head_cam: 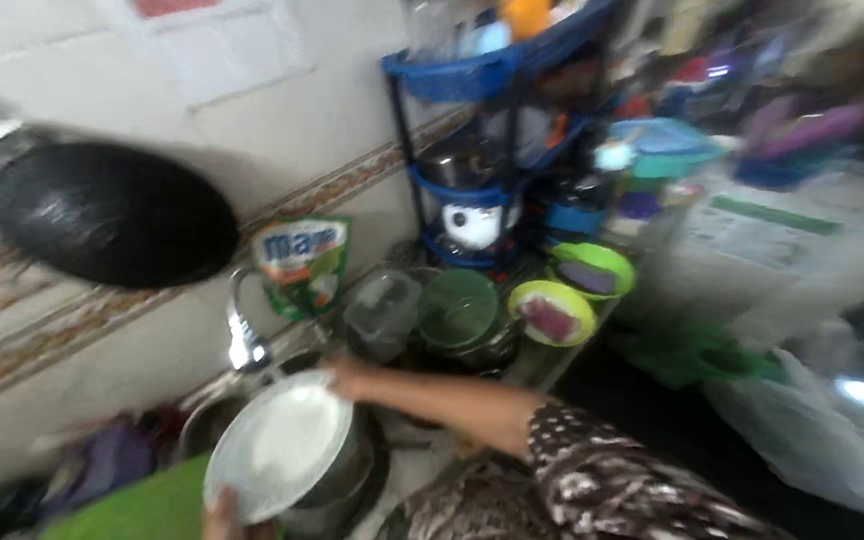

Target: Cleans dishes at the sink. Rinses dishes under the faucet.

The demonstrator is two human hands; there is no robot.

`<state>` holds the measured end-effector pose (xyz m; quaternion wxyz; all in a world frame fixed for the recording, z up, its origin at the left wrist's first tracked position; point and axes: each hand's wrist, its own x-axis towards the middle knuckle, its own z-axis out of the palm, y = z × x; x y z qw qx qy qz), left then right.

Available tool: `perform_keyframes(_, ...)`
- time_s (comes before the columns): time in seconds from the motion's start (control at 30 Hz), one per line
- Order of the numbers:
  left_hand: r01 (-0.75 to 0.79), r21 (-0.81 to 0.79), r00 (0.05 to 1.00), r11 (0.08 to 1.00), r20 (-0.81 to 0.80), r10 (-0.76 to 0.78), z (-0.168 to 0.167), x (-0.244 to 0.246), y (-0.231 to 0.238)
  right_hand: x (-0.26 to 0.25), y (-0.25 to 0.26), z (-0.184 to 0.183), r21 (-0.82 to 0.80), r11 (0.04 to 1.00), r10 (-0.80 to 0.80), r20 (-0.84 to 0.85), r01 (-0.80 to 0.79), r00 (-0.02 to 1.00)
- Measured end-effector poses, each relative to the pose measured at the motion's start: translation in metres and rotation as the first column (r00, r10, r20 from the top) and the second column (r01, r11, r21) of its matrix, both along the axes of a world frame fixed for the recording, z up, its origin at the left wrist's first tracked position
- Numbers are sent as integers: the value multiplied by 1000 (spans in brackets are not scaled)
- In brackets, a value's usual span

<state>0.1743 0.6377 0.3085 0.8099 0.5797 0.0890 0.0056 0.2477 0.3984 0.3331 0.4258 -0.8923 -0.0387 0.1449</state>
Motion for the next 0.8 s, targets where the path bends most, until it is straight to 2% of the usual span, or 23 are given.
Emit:
perform_keyframes(0.07,-55,-118,996,992,-75,46,-6,7,-4,-5,-9,16,168,979,-88,-161,115,983)
perform_keyframes(0.17,-90,-139,971,986,-234,55,-1,18,-11,-4,-12,9,382,873,-154,-376,304,914)
perform_keyframes(0.23,5,-20,954,1000,-300,-11,-4,28,-7,-6,-11,14,373,853,-209,-397,365,894)
perform_keyframes(0.3,145,224,947,964,-314,-70,-5,41,-2,-6,-12,19,304,871,-261,-379,386,888)
perform_keyframes(0.33,233,377,944,897,-309,-116,-4,48,0,-7,-13,22,280,877,-278,-364,389,889)
perform_keyframes(0.37,320,525,936,789,-306,-176,-4,56,2,-9,-13,25,269,877,-295,-351,397,889)
perform_keyframes(0.43,448,751,891,485,-328,-315,-2,71,-2,-15,-12,31,257,874,-317,-340,412,885)
perform_keyframes(0.5,485,846,840,220,-382,-385,-2,83,-19,-21,-9,37,246,873,-334,-330,422,883)
perform_keyframes(0.57,501,865,795,31,-445,-411,-1,93,-39,-26,-4,44,225,876,-348,-316,426,883)
perform_keyframes(0.6,486,874,781,-26,-447,-435,1,95,-49,-27,-3,47,224,873,-358,-310,434,881)
perform_keyframes(0.67,395,915,765,-82,-377,-522,-1,101,-64,-29,-2,49,233,866,-365,-309,442,878)
perform_keyframes(0.73,303,949,751,-91,-296,-591,-8,110,-69,-30,-5,52,239,859,-375,-308,453,874)
perform_keyframes(0.8,300,950,757,-86,-292,-584,-13,117,-64,-31,-14,54,248,846,-405,-277,472,871)
